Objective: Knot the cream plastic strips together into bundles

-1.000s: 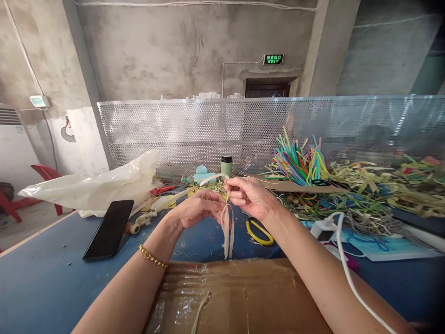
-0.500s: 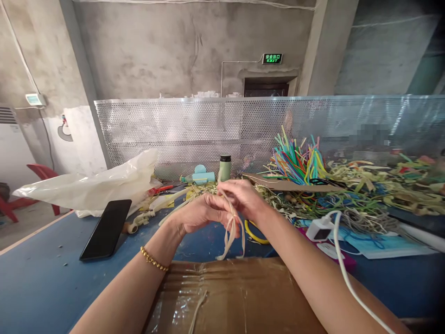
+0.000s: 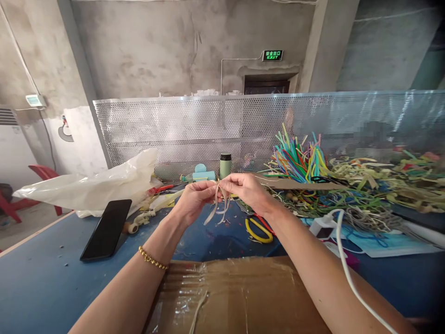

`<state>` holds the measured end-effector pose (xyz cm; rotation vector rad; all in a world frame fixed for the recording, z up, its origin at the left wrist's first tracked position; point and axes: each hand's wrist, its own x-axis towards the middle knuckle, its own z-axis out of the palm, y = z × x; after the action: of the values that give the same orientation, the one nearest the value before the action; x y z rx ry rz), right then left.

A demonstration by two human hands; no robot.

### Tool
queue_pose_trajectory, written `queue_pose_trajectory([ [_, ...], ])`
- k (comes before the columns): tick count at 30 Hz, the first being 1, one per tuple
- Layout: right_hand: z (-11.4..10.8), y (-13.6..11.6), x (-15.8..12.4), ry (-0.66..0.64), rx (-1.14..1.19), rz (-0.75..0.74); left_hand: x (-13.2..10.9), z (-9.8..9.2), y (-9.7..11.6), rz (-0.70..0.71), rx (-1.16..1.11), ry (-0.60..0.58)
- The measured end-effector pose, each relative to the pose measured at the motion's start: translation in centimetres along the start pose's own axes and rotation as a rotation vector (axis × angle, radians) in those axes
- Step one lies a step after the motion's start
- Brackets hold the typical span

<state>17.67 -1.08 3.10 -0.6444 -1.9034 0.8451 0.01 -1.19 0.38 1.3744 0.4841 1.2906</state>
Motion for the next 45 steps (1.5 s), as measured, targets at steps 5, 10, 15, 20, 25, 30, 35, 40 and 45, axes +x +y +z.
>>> queue_pose_trajectory([
  [5,-0.1,-0.2,-0.3,0.042,-0.108,0.112,-0.1,-0.1,-0.1,-0.016,0.073,-0.061],
  [10,-1.0,-0.8,-0.5,0.021,-0.253,0.026,-0.2,-0.2,-0.2,-0.031,0.068,-0.1],
  [15,-1.1,-0.6,-0.2,0.007,-0.337,-0.04,-0.3,-0.2,-0.1,-0.078,0.028,-0.094],
  [20,-1.5,0.6,0.0,-0.048,-0.475,0.044,-0.4,-0.2,-0.1,-0.066,0.052,-0.114],
  [25,-1.1,1.6,-0.1,-0.112,-0.108,0.11,-0.4,-0.1,-0.3,-0.063,0.114,-0.127],
  [30,0.3,1.2,-0.2,-0.111,0.203,0.202,-0.5,0.1,-0.4,-0.057,0.158,-0.142],
  [35,0.8,1.4,0.1,-0.019,0.171,0.259,-0.5,0.1,-0.4,-0.054,0.195,-0.132],
  [40,0.2,2.0,0.5,0.169,-0.439,0.1,-0.5,0.0,-0.4,-0.092,0.196,-0.116],
  [45,0.3,1.9,0.3,0.13,-0.328,0.244,-0.5,0.2,-0.2,-0.114,0.204,-0.092],
])
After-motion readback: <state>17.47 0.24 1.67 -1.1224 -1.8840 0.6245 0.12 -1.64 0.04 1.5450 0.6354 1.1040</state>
